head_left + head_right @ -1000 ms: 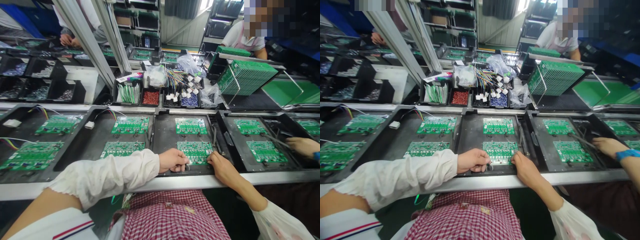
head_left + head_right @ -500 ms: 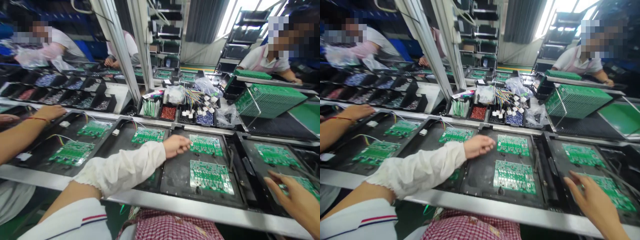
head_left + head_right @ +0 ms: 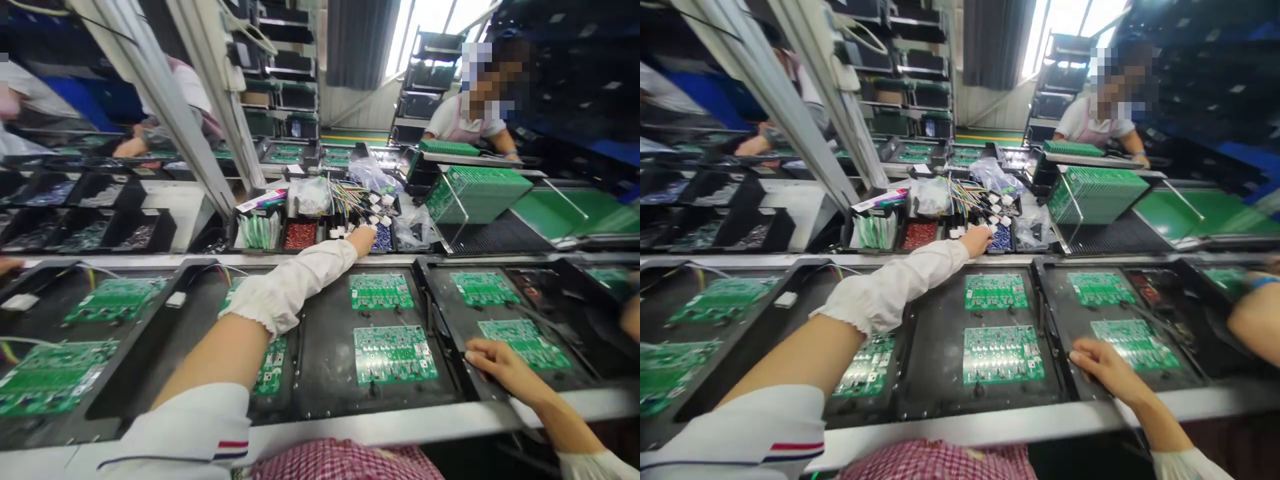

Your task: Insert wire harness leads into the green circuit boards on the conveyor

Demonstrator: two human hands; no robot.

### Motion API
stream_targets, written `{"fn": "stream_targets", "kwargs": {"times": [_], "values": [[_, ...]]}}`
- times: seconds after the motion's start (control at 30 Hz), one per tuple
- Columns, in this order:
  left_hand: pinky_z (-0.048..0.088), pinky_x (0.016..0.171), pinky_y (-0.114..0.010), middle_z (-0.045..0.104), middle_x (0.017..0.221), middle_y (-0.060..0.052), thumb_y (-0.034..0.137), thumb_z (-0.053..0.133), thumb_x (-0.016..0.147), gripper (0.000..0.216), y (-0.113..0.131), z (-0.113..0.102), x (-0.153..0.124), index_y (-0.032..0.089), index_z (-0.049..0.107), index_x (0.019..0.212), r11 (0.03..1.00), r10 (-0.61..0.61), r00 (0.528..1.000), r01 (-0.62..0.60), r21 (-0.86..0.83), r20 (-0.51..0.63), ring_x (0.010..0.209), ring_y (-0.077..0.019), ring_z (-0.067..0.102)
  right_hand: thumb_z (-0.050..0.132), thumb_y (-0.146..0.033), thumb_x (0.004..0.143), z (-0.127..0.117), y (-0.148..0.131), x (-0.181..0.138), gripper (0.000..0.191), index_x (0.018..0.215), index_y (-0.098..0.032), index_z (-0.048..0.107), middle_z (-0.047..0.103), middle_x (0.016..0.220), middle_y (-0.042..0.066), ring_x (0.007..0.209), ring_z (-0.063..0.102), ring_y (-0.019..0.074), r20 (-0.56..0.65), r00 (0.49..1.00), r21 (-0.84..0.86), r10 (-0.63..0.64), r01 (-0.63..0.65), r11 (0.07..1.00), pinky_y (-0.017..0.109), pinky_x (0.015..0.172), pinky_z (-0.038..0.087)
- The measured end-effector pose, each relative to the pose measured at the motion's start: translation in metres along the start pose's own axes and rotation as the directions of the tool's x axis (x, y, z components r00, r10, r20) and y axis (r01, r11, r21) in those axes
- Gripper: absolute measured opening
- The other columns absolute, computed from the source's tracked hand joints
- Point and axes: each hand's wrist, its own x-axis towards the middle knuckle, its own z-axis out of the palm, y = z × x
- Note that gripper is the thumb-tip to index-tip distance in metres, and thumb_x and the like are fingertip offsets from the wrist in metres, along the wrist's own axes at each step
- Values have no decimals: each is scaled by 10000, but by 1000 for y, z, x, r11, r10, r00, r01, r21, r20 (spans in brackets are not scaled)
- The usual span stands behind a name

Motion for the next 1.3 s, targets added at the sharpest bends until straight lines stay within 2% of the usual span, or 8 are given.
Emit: {"fn": "stream_targets", "kwargs": {"times": [0.23, 0.5, 0.63, 0.73, 0.83, 0.97, 1.1, 1.3], "values": [[329, 880, -367, 414, 1129, -283, 131, 455, 807, 326, 32, 36, 42, -11, 430, 1100, 983, -174, 984, 172, -65, -31, 1088, -285, 444, 511, -489, 746, 11, -1, -4, 379, 572, -178, 381, 312, 515, -70, 459, 355, 69, -3, 1000, 127, 11, -10, 992, 206, 441, 271], [314, 890, -256, 580, 867, -119, 189, 577, 741, 111, 14, 24, 52, 82, 578, 714, 948, -168, 986, 158, -277, -12, 1003, -194, 495, 513, -501, 739, 24, 0, 1, 355, 629, -175, 429, 322, 509, -72, 454, 366, 72, 17, 1000, 155, 15, -17, 988, 204, 436, 288], [395, 709, -217, 553, 666, -58, 231, 504, 796, 180, 12, 8, 56, 96, 540, 682, 624, -312, 950, 218, -750, 16, 751, -121, 545, 529, -503, 727, 34, -1, 4, 345, 687, -163, 486, 338, 504, -72, 445, 370, 69, 20, 1000, 178, 22, -25, 984, 198, 424, 294], [401, 598, -188, 519, 608, -34, 205, 350, 869, 228, 15, -7, 51, 101, 491, 722, 417, -329, 939, 239, -877, 100, 604, -68, 515, 534, -506, 722, 42, -6, 4, 347, 701, -161, 508, 357, 492, -69, 440, 378, 70, 12, 1000, 183, 20, -22, 983, 196, 419, 313], [384, 549, -139, 511, 611, -25, 162, 277, 886, 262, 21, -18, 25, 114, 443, 689, 283, -248, 946, 278, -918, 210, 605, -42, 519, 506, -516, 737, 46, -9, 4, 358, 676, -163, 506, 380, 475, -64, 430, 390, 73, 10, 1000, 160, 3, -5, 987, 195, 409, 333], [199, 355, -127, 500, 546, -14, 173, 412, 843, 218, 30, -13, -50, 100, 476, 649, 223, -136, 907, 420, -880, 398, 443, -19, 418, 478, -505, 761, 34, -14, 7, 343, 756, -172, 558, 536, 542, -16, 494, 512, 125, -11, 998, -40, -57, 57, 998, 239, 460, 413], [182, 340, -140, 530, 571, -21, 135, 554, 749, 82, 33, 6, -132, 64, 588, 725, 157, -64, 815, 577, -801, 575, 440, -26, 422, 497, -424, 780, 24, -46, 22, 285, 896, -188, 607, 651, 814, 69, 766, 590, 217, -248, 900, -451, -359, 220, 865, 364, 702, 442], [236, 367, -146, 557, 597, -48, 113, 616, 690, 62, 34, 21, -180, 52, 610, 681, -26, -4, 742, 670, -742, 671, 480, -44, 481, 507, -320, 811, 68, -104, 43, 173, 903, -200, 591, 643, 848, 43, 829, 561, 173, 2, 783, -452, -622, 556, 698, 349, 782, 400]]}}
